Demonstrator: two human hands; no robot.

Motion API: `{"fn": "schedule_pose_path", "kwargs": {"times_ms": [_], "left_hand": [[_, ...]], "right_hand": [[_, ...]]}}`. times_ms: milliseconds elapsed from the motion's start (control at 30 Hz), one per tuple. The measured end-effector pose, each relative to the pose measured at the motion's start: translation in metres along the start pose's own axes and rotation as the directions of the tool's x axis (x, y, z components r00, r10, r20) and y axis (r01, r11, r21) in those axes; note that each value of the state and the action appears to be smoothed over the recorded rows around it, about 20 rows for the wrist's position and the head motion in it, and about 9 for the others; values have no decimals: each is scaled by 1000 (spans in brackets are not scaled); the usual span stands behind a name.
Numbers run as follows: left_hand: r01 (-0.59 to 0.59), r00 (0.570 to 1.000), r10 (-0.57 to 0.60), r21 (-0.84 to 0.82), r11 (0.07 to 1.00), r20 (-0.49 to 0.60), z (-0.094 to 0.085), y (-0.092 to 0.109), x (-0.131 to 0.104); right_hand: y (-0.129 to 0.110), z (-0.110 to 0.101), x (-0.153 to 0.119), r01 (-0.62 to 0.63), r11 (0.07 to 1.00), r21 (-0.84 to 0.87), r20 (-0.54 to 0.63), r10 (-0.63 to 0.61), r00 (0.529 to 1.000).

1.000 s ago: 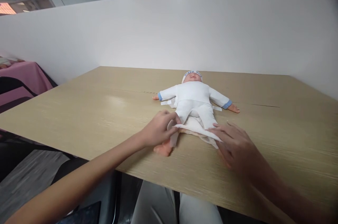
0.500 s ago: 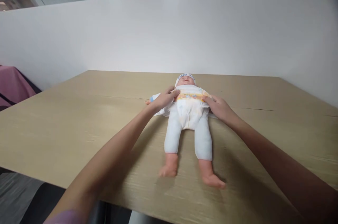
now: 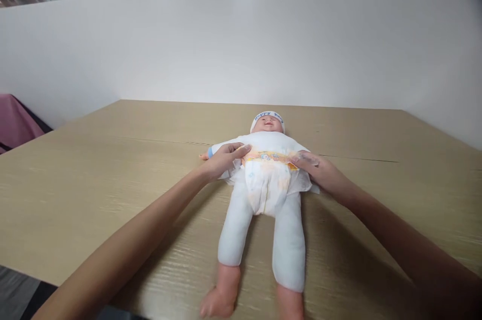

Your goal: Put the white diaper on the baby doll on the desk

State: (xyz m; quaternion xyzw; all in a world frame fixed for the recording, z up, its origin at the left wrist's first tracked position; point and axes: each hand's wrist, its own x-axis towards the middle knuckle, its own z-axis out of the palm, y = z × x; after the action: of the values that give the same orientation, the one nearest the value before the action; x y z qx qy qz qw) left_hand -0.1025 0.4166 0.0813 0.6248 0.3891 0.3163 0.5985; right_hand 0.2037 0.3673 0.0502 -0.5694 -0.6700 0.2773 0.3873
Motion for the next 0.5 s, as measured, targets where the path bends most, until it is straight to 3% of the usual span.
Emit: {"fn": "schedule_pose_path", "kwargs": {"times_ms": [100,200,267,333,433,500], "left_hand": [[-48,981,95,263,964,-170,0,13,-10],[-152,909,334,549,822,-249,15,34,-17],[-280,850,505,684,674,-150,35,48,-18],[-410,815,576,758,508,55,61,58,-15],[-482,838,442,814,324,320,93,62,-5],[-453,869,339,855,253,360,105,59,2]], "right_hand": [[5,-11,-25,-62,998,26,-14,62,998],[19,-13,-50,-44,969,-243,-151,7,989],[28,-9,-61,-35,922,-386,-180,-38,983],[33,-3,-66,-34,900,-434,-204,-62,977],[37,1,-65,-98,891,-442,-224,-4,975],[38,-1,-63,-172,885,-432,-213,86,973]]}}
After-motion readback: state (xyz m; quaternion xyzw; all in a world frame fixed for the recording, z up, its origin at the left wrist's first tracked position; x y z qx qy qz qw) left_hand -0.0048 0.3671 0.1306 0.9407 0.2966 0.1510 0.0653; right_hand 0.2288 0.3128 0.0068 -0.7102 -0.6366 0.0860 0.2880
